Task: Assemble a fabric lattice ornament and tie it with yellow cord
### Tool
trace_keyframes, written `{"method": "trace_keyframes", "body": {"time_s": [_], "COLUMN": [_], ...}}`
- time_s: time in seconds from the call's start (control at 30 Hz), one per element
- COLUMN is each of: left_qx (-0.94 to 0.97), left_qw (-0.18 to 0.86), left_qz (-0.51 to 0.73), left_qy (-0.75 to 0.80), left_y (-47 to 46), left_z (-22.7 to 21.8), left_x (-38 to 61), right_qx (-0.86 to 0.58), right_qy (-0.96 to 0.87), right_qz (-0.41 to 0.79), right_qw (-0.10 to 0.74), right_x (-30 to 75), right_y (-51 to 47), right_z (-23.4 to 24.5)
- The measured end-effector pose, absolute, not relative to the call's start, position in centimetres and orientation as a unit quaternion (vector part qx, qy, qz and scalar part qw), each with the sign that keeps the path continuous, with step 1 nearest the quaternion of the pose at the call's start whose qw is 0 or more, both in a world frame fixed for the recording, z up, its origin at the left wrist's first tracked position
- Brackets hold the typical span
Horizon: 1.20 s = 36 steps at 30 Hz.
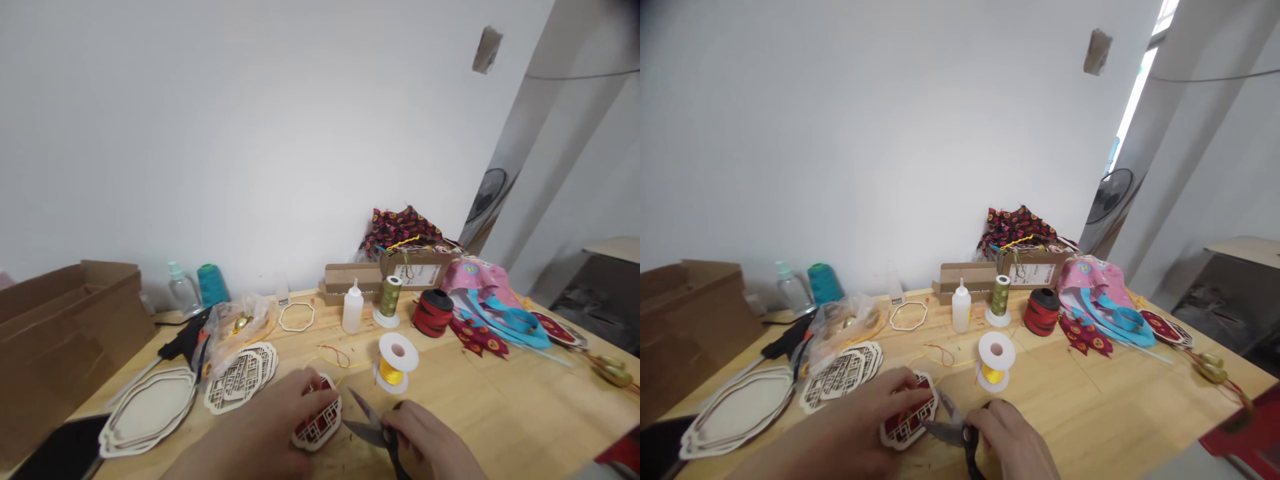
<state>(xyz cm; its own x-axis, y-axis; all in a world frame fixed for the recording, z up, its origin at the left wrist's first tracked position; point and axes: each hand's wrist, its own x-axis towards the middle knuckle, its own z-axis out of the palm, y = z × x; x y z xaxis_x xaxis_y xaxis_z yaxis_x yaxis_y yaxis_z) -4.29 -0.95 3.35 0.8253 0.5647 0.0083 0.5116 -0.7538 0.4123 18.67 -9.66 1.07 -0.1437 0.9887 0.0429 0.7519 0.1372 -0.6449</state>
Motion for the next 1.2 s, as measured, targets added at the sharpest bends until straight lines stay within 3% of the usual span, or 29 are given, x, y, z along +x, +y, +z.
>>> {"method": "trace_keyframes", "body": {"time_s": [0.13, 0.23, 0.4, 0.53, 0.73, 0.93, 1.2], "left_qx": [0.925, 0.924, 0.926, 0.903, 0.855, 0.794, 0.835], "left_qw": [0.245, 0.274, 0.286, 0.301, 0.413, 0.507, 0.442], "left_qz": [-0.035, -0.075, 0.003, 0.082, 0.202, 0.234, 0.230], "left_qy": [0.289, 0.255, 0.245, 0.296, 0.241, 0.240, 0.235], "left_y": [0.8, 1.6, 1.6, 1.2, 1.0, 1.1, 1.1], "left_z": [4.1, 4.7, 3.8, 2.6, 1.8, 1.6, 1.7], "left_x": [-4.4, -3.7, -3.6, -5.3, -6.1, -5.9, -6.0], "right_qx": [-0.606, -0.594, -0.563, -0.548, -0.517, -0.519, -0.545], "right_qy": [-0.745, -0.753, -0.776, -0.796, -0.837, -0.834, -0.812], "right_qz": [0.206, 0.201, 0.147, 0.114, 0.104, 0.114, 0.116], "right_qw": [0.189, 0.199, 0.244, 0.229, 0.147, 0.148, 0.173], "right_x": [19.5, 20.2, 20.8, 20.2, 18.6, 17.9, 17.5], "right_y": [-10.0, -10.1, -9.7, -8.9, -7.9, -7.7, -8.5], "right_z": [0.5, -0.2, -1.9, -2.3, 0.9, 3.6, 4.1]}}
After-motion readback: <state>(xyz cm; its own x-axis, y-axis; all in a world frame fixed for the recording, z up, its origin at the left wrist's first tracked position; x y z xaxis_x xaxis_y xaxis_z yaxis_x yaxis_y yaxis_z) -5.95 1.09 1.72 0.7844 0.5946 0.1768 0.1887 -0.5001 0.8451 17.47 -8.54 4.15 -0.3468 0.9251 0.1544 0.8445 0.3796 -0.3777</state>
